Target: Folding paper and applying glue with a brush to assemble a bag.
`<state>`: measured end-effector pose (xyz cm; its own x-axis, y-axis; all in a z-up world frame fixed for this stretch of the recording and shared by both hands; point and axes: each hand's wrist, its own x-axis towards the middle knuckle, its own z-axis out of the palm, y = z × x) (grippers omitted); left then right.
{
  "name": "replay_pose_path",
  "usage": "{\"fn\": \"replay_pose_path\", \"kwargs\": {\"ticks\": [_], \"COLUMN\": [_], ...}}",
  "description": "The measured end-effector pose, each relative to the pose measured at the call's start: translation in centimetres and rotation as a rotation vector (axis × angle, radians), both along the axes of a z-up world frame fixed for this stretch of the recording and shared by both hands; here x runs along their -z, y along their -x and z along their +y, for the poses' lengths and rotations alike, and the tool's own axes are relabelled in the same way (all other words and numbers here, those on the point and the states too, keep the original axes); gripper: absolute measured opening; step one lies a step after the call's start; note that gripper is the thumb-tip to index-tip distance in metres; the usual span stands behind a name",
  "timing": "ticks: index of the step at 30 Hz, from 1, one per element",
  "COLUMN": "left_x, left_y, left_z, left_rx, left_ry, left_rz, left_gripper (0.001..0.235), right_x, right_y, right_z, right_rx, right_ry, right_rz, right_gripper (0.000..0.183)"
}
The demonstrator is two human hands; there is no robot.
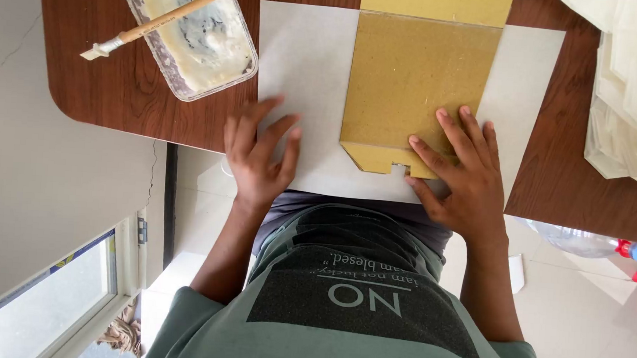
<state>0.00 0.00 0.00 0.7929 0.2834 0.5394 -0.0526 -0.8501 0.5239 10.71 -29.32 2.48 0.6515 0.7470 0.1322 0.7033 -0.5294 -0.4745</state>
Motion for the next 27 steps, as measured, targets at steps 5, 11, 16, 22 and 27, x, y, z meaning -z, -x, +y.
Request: {"fn": "replay_pose_path", "kwargs": {"ticks": [5, 11, 16, 22, 27], "left_x": [1.5, 3.4, 1.4, -1.1, -3.9], "left_y": [5.1, 9.7, 8.8, 4.9, 1.9], "left_z": [-1.7, -3.7, -4.8, -5.9, -7.8], "left_rx": [-0.235, -0.342, -0.148, 0.172, 0.573], "left_ry": [0.117, 0.737, 0.690, 0.466, 0.203], "left_rz": [-0.177, 0.203, 0.067, -0.129, -0.023], "left_gripper": [0.022, 0.035, 0.032, 0.026, 0.020], "right_x": [0.3, 0.6, 0.6, -0.1, 0.0], "right_y": [0.1, 0.3, 0.6, 0.6, 0.4], "right_z": [-0.2, -0.3, -0.5, -0.3, -0.6], "right_rx": [-0.003, -0.004, -0.012, -0.005, -0.038], "right_ry": [-0.016, -0.072, -0.095, -0.095, -0.093], "right_rz": [-0.033, -0.055, -0.105, -0.074, -0.060], "right_gripper": [0.045, 0.045, 0.043, 0.044, 0.044]}}
